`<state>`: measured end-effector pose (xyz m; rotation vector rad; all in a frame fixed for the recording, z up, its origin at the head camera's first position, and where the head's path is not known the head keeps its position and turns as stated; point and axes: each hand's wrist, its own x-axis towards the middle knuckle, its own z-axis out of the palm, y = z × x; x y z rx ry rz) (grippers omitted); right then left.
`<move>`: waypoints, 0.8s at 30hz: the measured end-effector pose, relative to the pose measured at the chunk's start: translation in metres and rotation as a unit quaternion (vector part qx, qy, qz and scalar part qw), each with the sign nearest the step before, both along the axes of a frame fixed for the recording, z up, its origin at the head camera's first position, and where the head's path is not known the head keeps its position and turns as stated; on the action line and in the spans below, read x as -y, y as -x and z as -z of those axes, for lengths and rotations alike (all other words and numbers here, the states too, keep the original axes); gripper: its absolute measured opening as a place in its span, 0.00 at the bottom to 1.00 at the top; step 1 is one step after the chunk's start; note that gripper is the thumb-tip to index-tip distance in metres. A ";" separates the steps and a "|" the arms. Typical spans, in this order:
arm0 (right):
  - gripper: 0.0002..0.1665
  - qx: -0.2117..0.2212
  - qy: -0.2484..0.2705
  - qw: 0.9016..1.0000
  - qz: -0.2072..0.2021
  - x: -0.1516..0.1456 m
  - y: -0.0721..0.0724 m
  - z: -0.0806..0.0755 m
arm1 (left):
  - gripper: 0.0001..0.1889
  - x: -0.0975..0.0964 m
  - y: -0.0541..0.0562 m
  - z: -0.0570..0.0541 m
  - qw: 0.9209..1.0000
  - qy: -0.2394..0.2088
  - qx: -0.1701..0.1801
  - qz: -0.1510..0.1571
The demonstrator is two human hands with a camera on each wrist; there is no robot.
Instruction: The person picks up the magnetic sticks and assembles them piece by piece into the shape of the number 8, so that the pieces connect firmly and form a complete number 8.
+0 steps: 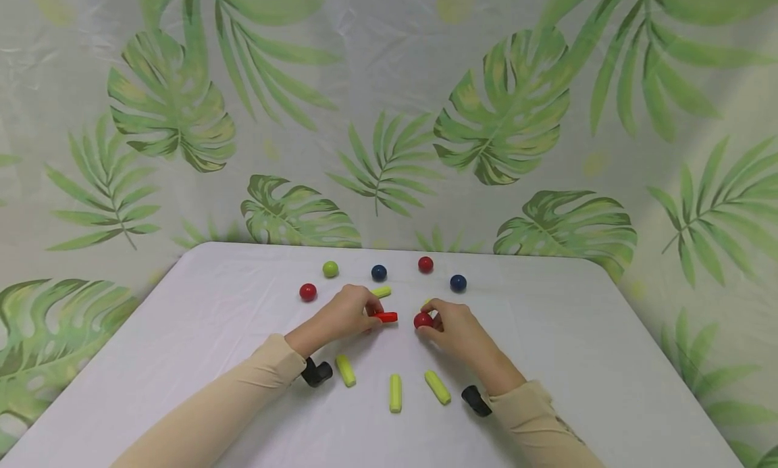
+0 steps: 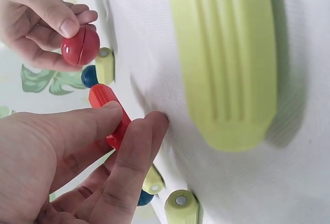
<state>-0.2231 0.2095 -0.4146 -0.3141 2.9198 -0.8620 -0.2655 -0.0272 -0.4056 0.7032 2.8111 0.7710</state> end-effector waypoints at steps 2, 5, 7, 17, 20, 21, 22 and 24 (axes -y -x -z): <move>0.21 0.002 0.001 1.000 -0.001 0.002 0.000 0.000 | 0.08 0.000 0.000 0.000 1.000 0.003 -0.004 0.001; 0.21 0.001 0.002 1.000 -0.004 0.005 0.002 0.001 | 0.08 -0.001 0.000 0.000 1.000 0.010 -0.013 0.005; 0.20 0.003 0.004 1.000 -0.006 0.007 0.002 0.002 | 0.07 -0.002 0.000 0.000 1.000 0.013 -0.016 0.007; 0.19 0.008 0.006 1.000 -0.008 0.013 0.004 0.003 | 0.07 -0.003 0.004 0.003 0.999 0.024 -0.020 0.015; 0.19 0.011 0.001 1.000 -0.007 0.015 0.004 0.004 | 0.07 -0.003 0.004 0.003 0.999 0.026 -0.023 0.018; 0.19 0.013 0.000 1.000 -0.006 0.015 0.004 0.004 | 0.07 -0.003 0.004 0.003 0.999 0.026 -0.023 0.018; 0.19 0.013 0.000 1.000 -0.006 0.016 0.004 0.004 | 0.07 -0.003 0.004 0.003 0.999 0.026 -0.024 0.019; 0.19 0.013 -0.001 1.000 -0.006 0.016 0.004 0.005 | 0.07 -0.002 0.003 0.002 0.999 0.026 -0.023 0.020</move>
